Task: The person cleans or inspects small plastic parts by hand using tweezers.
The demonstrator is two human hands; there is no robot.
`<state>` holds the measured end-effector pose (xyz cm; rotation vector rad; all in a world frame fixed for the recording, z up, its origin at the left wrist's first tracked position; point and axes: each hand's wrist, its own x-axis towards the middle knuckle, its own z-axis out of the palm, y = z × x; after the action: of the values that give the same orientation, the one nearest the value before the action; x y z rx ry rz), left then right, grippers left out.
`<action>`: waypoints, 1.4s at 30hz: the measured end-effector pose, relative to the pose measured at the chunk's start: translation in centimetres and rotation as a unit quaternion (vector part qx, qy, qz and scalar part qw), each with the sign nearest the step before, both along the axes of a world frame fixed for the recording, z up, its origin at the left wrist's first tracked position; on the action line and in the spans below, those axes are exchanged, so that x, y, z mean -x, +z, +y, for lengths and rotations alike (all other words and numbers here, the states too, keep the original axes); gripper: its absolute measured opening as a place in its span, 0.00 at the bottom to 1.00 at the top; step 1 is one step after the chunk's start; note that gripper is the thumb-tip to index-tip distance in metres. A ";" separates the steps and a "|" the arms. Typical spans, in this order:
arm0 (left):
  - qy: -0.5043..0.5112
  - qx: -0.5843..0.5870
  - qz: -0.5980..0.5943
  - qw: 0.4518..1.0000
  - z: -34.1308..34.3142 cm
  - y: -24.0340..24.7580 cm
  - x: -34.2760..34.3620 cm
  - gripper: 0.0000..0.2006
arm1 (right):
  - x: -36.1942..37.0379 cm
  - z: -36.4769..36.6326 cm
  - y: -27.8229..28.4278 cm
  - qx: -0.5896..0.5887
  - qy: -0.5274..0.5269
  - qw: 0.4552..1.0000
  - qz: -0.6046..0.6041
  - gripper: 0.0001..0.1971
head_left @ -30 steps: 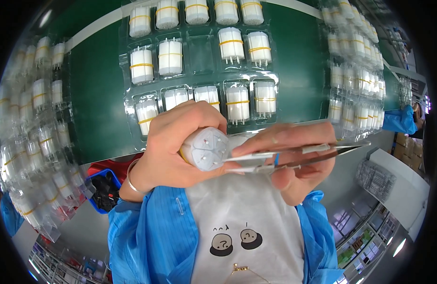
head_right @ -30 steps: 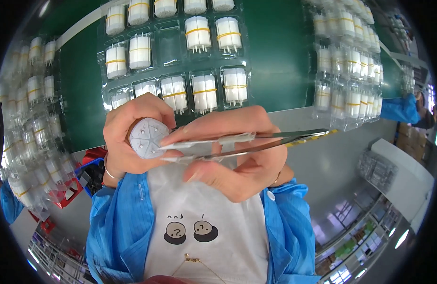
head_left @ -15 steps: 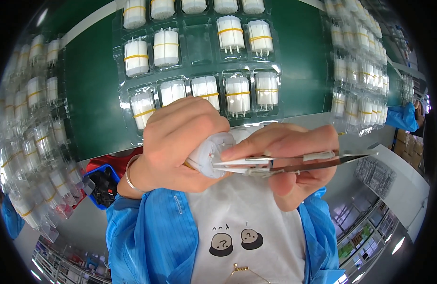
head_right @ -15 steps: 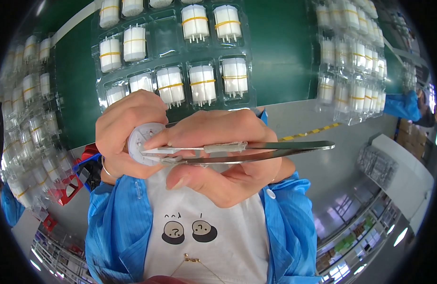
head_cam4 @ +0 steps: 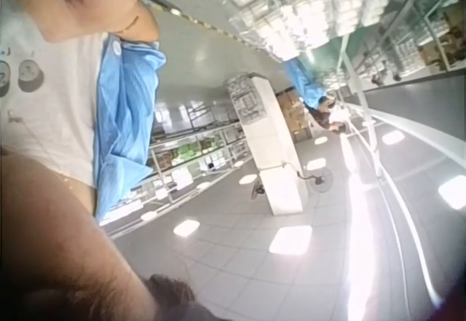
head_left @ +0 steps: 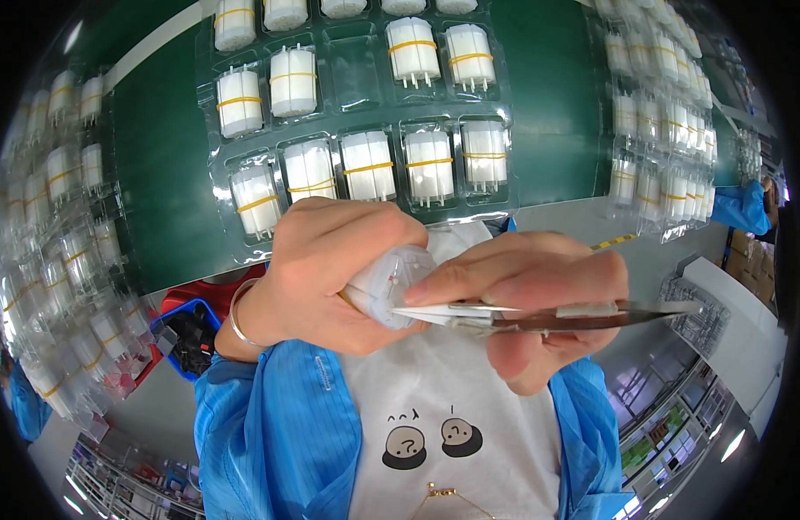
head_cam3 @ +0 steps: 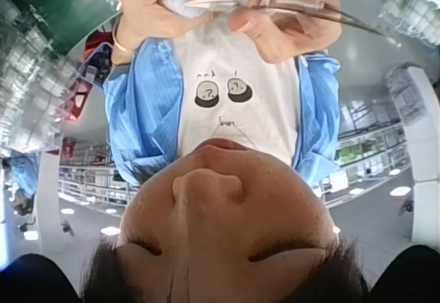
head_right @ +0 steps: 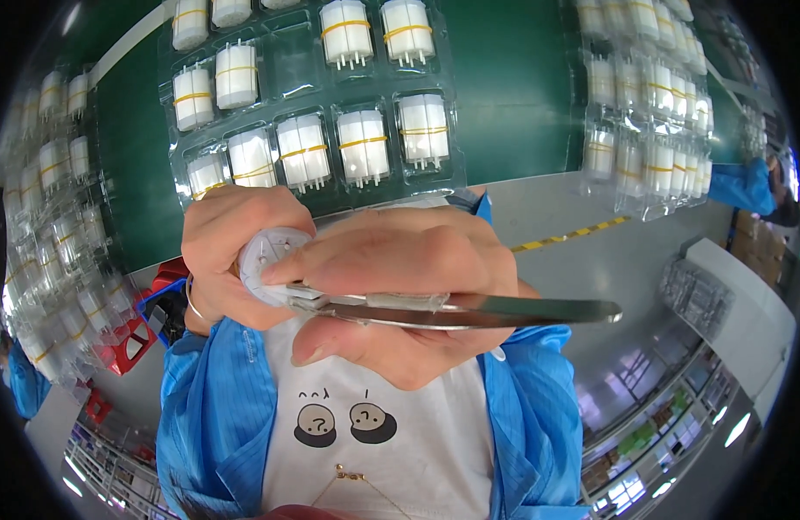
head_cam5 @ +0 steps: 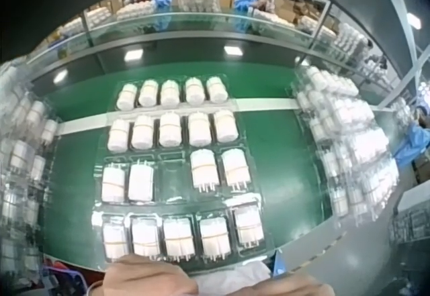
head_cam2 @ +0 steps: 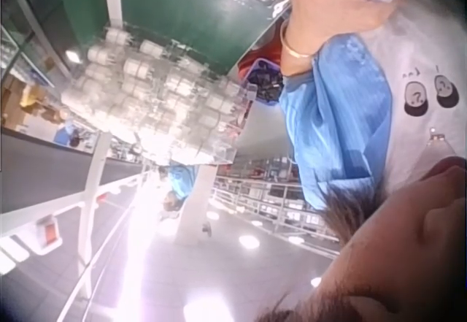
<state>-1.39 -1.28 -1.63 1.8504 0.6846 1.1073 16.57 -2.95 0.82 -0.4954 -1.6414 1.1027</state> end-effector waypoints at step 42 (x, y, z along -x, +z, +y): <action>-0.041 0.101 -0.059 0.992 -0.1 0.7 -0.4 0.18 | -1.1 0.6 -0.2 0.033 0.023 0.993 0.113 0.17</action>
<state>-0.95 -1.42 -0.97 1.6152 0.6219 1.0448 17.67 -2.32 0.65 -0.3611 -1.4290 1.2049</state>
